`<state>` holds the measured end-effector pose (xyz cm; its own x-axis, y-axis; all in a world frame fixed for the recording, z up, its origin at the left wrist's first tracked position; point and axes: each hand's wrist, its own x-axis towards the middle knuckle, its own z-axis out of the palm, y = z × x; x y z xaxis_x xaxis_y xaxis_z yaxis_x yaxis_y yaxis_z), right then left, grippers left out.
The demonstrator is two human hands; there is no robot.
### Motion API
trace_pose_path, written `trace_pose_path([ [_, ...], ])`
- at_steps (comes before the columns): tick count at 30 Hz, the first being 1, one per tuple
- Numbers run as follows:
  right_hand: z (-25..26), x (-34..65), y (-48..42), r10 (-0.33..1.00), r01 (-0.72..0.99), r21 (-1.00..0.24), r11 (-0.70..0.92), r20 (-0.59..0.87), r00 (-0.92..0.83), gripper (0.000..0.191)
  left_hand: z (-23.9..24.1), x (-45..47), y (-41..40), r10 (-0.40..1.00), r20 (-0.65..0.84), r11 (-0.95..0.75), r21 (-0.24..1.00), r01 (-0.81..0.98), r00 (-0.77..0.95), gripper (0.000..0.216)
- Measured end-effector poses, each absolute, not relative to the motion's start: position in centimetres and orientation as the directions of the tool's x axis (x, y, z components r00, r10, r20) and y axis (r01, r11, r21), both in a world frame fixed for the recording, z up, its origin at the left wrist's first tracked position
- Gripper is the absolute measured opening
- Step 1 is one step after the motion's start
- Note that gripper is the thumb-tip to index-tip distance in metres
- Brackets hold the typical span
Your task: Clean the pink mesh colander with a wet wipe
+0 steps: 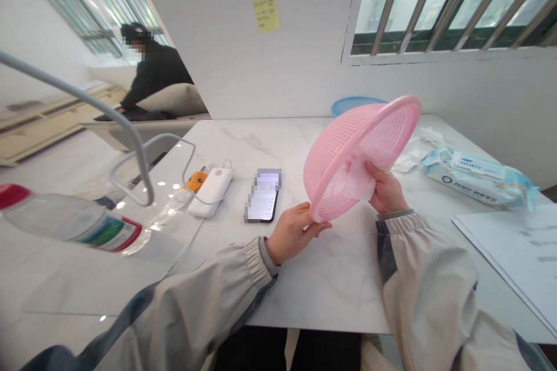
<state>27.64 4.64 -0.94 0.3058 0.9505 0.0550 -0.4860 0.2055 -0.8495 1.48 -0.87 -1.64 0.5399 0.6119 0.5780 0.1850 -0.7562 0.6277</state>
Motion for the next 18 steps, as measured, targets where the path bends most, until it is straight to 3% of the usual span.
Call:
trace_pose_path([
  [9, -0.34, 27.51, 4.63, 0.843, -0.331, -0.885, 0.327, 0.116, 0.525, 0.031, -1.54, 1.58, -0.89, 0.824, 0.362, -0.535, 0.749, 0.389, 0.436, 0.040],
  [13, -0.29, 27.98, 4.68, 0.750, -0.261, -0.861, 0.438, 0.189, 0.634, 0.032, -1.35, 1.57, -0.92, 0.869, 0.357, -0.463, 0.831, 0.308, 0.342, 0.028],
  [18, -0.33, 28.20, 4.75, 0.686, -0.178, -0.872, 0.456, 0.217, 0.695, 0.029, -1.64, 1.69, -0.77, 0.886, 0.387, -0.430, 0.891, 0.142, 0.257, 0.037],
])
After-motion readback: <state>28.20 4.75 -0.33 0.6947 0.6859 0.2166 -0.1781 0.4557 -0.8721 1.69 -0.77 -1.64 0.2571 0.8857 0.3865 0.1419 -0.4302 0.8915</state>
